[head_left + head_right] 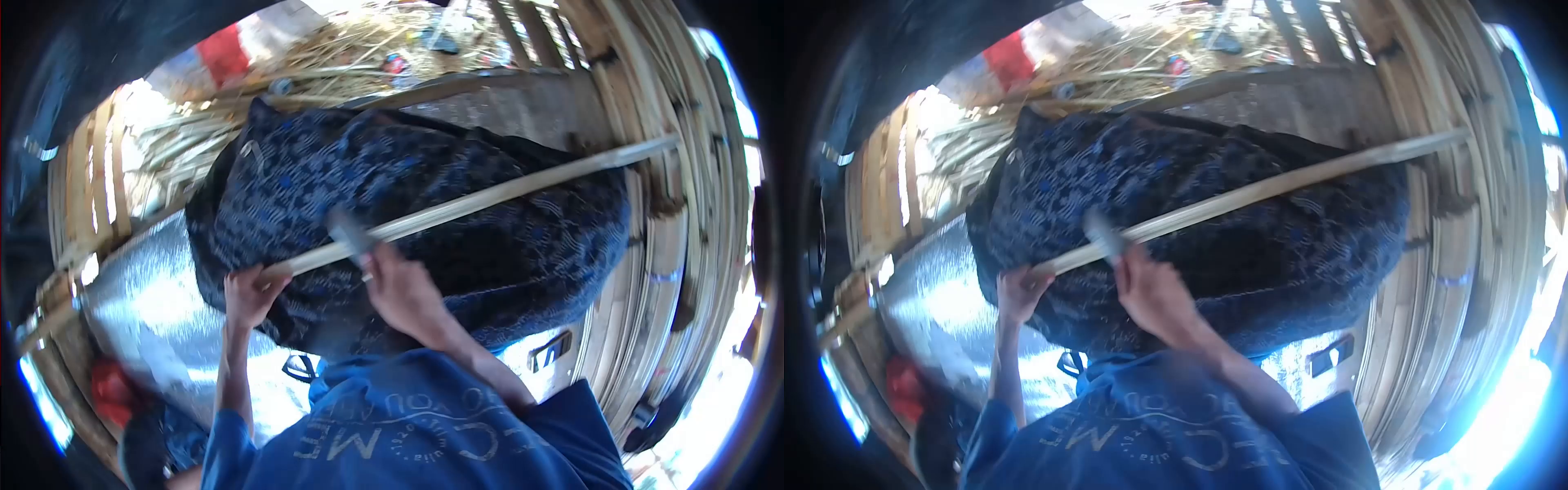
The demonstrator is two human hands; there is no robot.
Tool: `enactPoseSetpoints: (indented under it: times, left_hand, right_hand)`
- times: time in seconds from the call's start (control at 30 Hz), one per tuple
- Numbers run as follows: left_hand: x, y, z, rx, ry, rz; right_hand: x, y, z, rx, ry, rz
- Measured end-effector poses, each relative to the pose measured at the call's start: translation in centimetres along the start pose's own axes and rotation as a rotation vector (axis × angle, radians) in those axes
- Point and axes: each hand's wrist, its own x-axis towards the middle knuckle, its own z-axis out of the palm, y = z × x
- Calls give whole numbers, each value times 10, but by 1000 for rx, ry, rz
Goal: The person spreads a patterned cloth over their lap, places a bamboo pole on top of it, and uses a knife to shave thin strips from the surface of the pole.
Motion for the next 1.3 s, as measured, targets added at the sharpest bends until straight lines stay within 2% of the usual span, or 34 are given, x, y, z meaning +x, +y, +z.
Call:
enactPoseSetpoints:
  times: [0.03,0.07,0.13,0.17,0.2,0.23,0.3,0.37,0.43,0.53,0.57,0.63,0.77,0.87,0.97,1.1,1.17,1.2,1.23,1.27,1.3]
  left_hand:
    - [1,2,-1,-3,28,49]
    - [3,10,-9,28,-62,4]
    - [12,25,-17,132,-30,159]
    - [17,34,-24,82,-93,48]
    - [24,45,-23,83,65,144]
    - [34,64,-23,35,139,207]
    - [53,110,-7,-174,220,319]
    - [75,171,14,-261,45,404]
    - [99,218,50,-204,6,555]
    - [123,260,82,-153,-69,569]
    - [128,264,88,-142,-128,551]
    - [131,259,84,-152,-120,540]
    - [119,204,46,-81,-114,601]
    - [97,150,15,-7,-106,552]
    - [73,120,-1,181,-196,368]
    - [68,145,2,214,-44,408]
    - [76,170,11,200,117,478]
    - [80,179,20,189,125,465]
    - [85,187,31,124,49,444]
    - [90,191,40,60,-24,419]
    - [98,192,48,55,-12,398]
  right_hand:
    - [-4,-22,-16,-112,-91,-6]
    - [-6,-17,-29,-117,-27,41]
    - [-7,-2,-65,327,-184,124]
    - [-11,8,-88,309,-124,146]
    - [-17,19,-114,471,-116,252]
    - [-26,30,-137,641,-112,348]
    - [-42,48,-173,706,105,291]
    - [-53,59,-195,884,269,409]
    - [-59,65,-199,981,366,381]
    - [-62,60,-191,968,403,302]
    - [-64,63,-186,981,404,287]
    - [-65,72,-179,877,376,225]
    - [-66,76,-182,852,322,218]
    - [-60,68,-185,858,310,255]
    - [-54,67,-183,787,319,252]
    - [-50,58,-180,821,359,262]
    - [-48,60,-179,827,396,253]
    - [-48,60,-178,867,429,251]
    - [-49,59,-177,907,460,249]
    - [-51,58,-178,891,445,242]
    - [-54,56,-179,839,454,250]
